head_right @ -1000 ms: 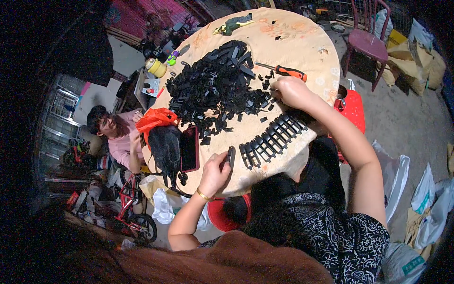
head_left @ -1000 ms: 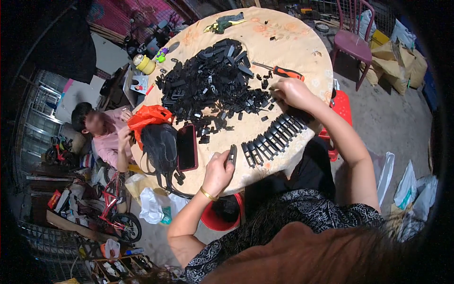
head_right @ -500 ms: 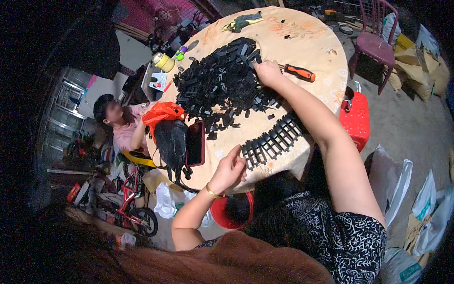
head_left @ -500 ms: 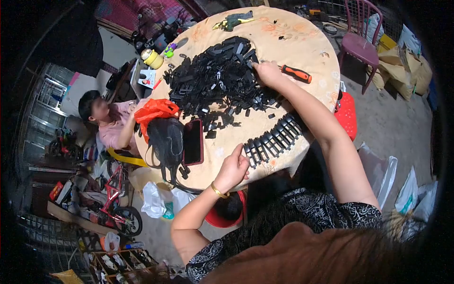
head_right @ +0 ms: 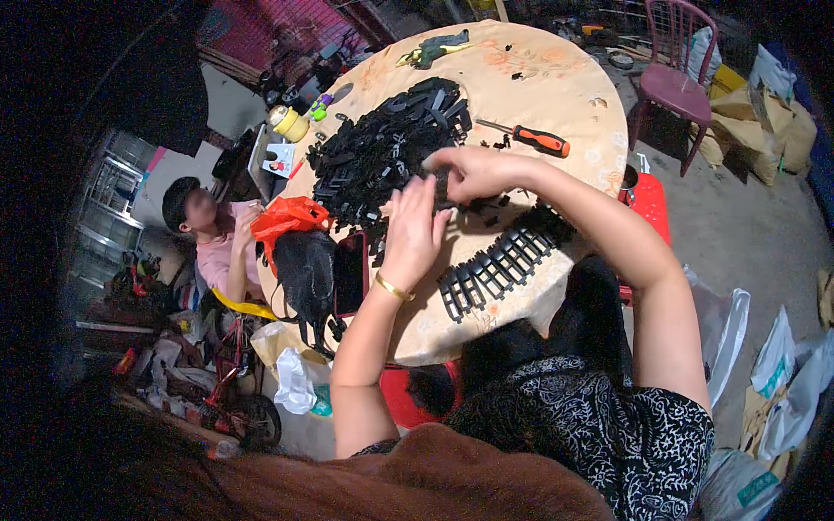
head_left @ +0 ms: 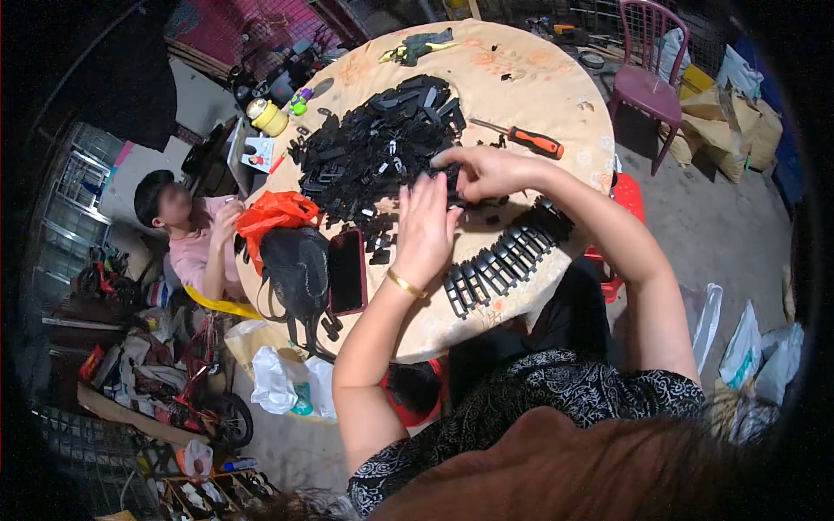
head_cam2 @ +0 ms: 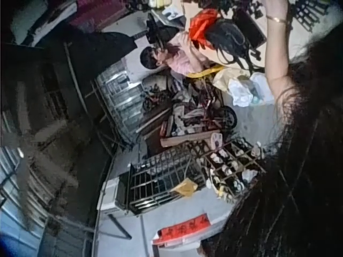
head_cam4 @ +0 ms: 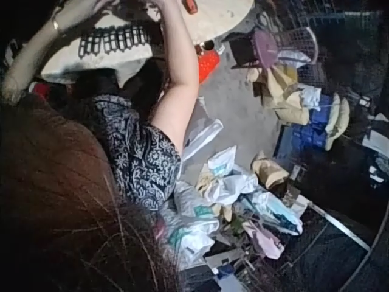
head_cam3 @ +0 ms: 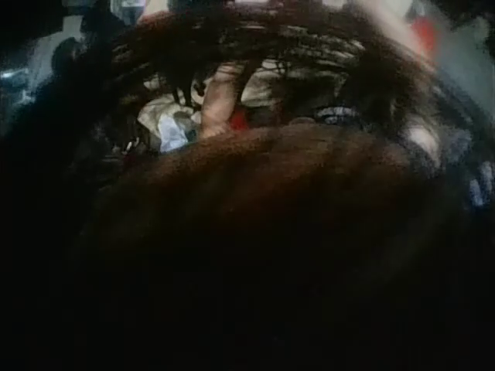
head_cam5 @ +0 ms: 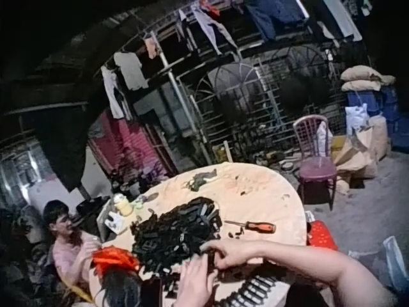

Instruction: The person assembles a plastic track by connecting interlocking plastic links together by hand from a pile on the table.

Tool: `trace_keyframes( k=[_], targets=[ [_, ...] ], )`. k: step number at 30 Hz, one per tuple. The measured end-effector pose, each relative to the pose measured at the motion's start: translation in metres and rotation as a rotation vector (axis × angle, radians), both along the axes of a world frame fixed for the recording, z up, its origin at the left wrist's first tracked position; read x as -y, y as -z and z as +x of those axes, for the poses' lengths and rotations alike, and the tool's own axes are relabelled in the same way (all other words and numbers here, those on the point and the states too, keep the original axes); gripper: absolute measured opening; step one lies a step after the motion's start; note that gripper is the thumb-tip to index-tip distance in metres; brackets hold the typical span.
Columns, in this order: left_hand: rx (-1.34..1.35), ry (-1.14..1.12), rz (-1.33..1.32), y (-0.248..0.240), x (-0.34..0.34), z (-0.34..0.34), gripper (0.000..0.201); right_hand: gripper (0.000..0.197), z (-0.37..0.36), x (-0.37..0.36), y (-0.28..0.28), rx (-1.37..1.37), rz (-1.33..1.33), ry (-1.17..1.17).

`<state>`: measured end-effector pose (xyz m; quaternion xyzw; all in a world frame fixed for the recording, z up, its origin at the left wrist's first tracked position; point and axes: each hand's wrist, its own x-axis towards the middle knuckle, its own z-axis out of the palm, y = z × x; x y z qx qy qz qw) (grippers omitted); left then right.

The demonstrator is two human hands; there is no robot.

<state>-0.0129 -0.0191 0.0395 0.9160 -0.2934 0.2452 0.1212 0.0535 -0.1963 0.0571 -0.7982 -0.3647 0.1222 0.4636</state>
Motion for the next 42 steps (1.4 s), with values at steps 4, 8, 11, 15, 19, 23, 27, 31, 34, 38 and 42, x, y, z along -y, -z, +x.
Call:
trace_keyframes(
  k=[4,8,11,15,19,23,27,31,34,38,42],
  targets=[
    [-0.383,0.062,-0.343,0.013,0.005,0.008,0.03,0.04,0.007,0.019,0.002,-0.197,0.186,0.075],
    [-0.726,0.11,-0.856,0.032,0.002,0.016,0.023,0.022,0.05,0.053,0.044,0.195,-0.174,0.427],
    [-1.099,0.103,-1.149,0.029,-0.002,0.017,0.026,0.016,0.06,0.05,0.068,0.394,-0.374,0.503],
    [-1.201,0.116,-1.235,0.029,0.0,0.015,0.029,0.018,0.067,0.038,0.077,0.371,-0.334,0.5],
    [-1.367,0.183,-1.398,0.034,-0.006,0.018,0.042,0.021,0.073,0.035,0.078,0.387,-0.391,0.452],
    [-1.365,0.135,-1.468,0.037,-0.009,0.017,0.038,0.021,0.062,0.031,0.067,0.275,-0.163,0.398],
    [-1.382,0.192,-1.525,0.04,-0.011,0.021,0.03,0.021,0.058,0.053,0.054,0.168,-0.255,0.471],
    [-1.436,0.255,-1.556,0.044,-0.009,0.021,0.027,0.021,0.06,0.061,0.073,0.22,-0.399,0.269],
    [-1.439,0.278,-1.563,0.045,-0.008,0.017,0.025,0.019,0.046,0.051,0.064,0.221,-0.438,0.31],
    [-1.488,0.356,-1.596,0.043,-0.006,0.016,0.025,0.021,0.037,0.043,0.058,0.338,-0.565,0.319],
    [-1.523,0.438,-1.616,0.04,-0.001,0.013,0.03,0.023,0.022,0.039,0.061,0.603,-0.27,0.381]
  ],
)
